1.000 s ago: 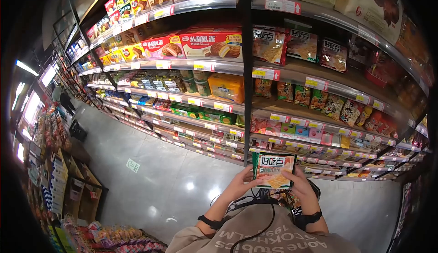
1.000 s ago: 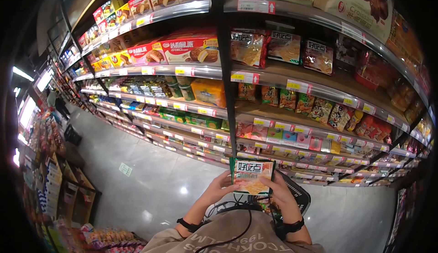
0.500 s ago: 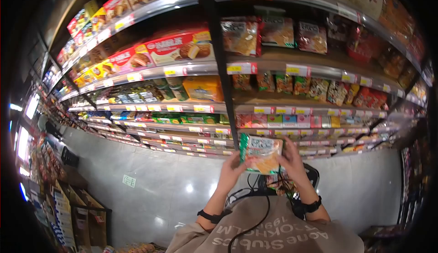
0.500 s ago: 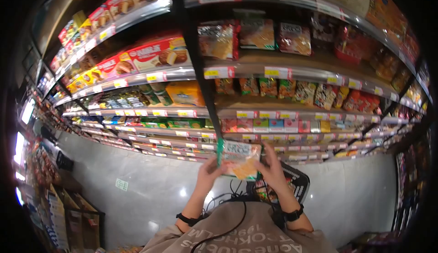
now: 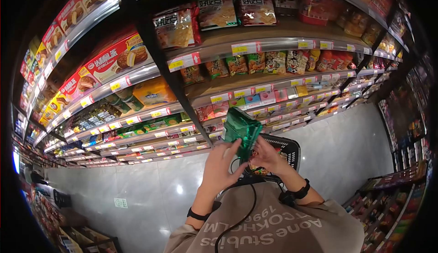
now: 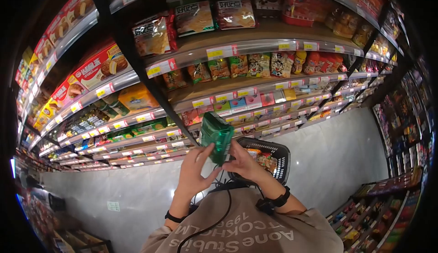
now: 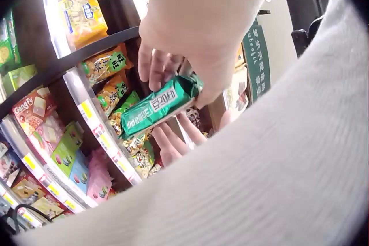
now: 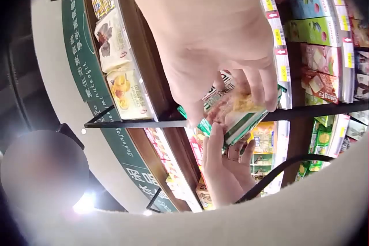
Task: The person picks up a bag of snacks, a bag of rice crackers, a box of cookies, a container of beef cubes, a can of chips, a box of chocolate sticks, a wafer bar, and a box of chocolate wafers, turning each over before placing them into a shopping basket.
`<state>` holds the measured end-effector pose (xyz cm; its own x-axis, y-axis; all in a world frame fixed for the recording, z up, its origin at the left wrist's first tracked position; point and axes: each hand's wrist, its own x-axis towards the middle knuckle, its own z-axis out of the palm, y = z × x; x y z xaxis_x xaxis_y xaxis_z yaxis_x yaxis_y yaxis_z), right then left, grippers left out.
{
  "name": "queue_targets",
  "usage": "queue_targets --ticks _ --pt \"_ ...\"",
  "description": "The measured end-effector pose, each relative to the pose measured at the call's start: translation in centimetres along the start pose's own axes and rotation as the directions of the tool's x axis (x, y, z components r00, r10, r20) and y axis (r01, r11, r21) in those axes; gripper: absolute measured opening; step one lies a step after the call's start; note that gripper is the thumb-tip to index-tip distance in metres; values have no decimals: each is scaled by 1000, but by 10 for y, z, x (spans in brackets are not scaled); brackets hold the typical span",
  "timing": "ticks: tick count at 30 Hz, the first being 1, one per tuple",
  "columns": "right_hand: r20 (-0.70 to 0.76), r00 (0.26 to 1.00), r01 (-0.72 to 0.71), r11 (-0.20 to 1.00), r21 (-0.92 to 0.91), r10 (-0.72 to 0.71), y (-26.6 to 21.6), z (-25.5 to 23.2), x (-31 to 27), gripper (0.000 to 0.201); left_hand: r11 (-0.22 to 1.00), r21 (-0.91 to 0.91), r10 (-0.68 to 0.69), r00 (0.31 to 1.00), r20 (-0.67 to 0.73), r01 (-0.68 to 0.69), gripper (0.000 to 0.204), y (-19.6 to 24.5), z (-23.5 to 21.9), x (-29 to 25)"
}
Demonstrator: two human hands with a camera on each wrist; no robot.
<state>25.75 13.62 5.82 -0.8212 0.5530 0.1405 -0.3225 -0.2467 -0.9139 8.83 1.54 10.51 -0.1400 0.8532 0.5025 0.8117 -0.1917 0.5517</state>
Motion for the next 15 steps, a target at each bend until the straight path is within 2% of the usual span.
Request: queue_targets --ticks 1,3,4,6,8,12,15 --pt "-31 999 -26 1000 11 26 1 -3 -2 76 1000 -17 -5 998 58 6 62 4 2 -1" --pt "-87 992 -83 995 47 87 -1 -8 -3 74 993 -75 97 989 110 -89 51 2 7 -4" --pt "-167 983 -75 997 -13 72 -5 -10 -2 65 985 -99 151 980 134 -138 45 -1 8 -4" --pt "-290 953 -99 995 -34 85 -15 -12 2 54 981 -142 144 985 95 -130 36 -1 6 -8" --pt "-289 950 -110 993 51 121 -22 -19 -1 43 977 -173 126 992 19 -121 35 -2 11 -12" --pt "-217 968 -99 985 140 128 -29 -27 -10 47 979 -197 -97 978 -185 60 30 -7 10 -24" --pt "-188 967 -139 974 177 172 -27 -32 -16 50 951 -276 -191 967 -168 139 42 -18 13 -27"
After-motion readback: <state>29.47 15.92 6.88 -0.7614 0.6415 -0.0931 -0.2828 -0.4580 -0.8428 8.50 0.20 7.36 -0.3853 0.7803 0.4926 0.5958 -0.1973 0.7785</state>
